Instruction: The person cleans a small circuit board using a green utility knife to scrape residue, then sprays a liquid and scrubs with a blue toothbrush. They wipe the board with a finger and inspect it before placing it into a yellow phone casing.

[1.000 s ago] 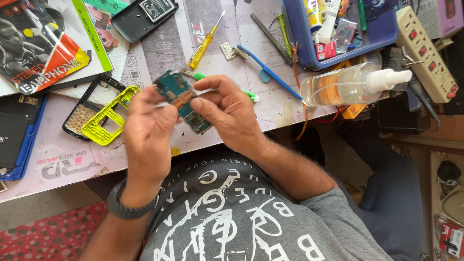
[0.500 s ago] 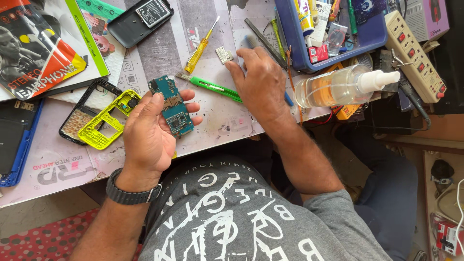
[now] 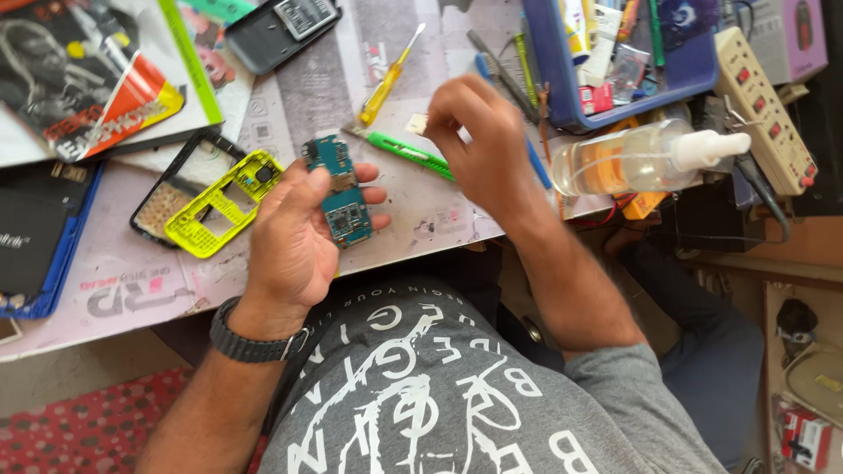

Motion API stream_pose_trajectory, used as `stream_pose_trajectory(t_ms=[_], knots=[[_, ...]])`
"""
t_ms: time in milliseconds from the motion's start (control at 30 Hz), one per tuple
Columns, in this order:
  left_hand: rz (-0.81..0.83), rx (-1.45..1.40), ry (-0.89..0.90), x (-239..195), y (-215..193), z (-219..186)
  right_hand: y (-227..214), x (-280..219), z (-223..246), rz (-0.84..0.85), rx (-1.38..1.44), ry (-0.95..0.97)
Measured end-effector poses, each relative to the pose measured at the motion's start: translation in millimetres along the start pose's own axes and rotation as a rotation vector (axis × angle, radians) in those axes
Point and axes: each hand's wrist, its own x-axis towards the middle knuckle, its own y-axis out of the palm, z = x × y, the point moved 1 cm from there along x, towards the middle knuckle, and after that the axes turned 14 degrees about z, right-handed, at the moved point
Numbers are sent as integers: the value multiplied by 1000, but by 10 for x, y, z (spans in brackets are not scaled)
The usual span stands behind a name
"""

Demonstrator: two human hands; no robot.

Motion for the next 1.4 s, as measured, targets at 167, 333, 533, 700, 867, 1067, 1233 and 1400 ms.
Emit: stream_pose_trajectory(t_ms=[167,333,533,700,867,1067,1233,1400], knots=[[-22,84,2,4,74,23,47,-295,280,-113,-179,-381],[8,291,63,10,176,73,152,-357,297,-72,-195,-414],[-16,397,79,37,204,104,233,-330,224,-56,-226,-475],[-36,333,47,44,175,136,259,-383,175,-54,-293,-484],[-21,-126,-22,50,135,42,343,-468,127,-87,765,-24],[55,-232,-28,43,94,20,407,-536,66,20,1133,170],[83,-216,-17,23,50,52,422,-601,74,10,1080,203],[106,-218,16,2,17,112,440,-632,59,39,1122,236]])
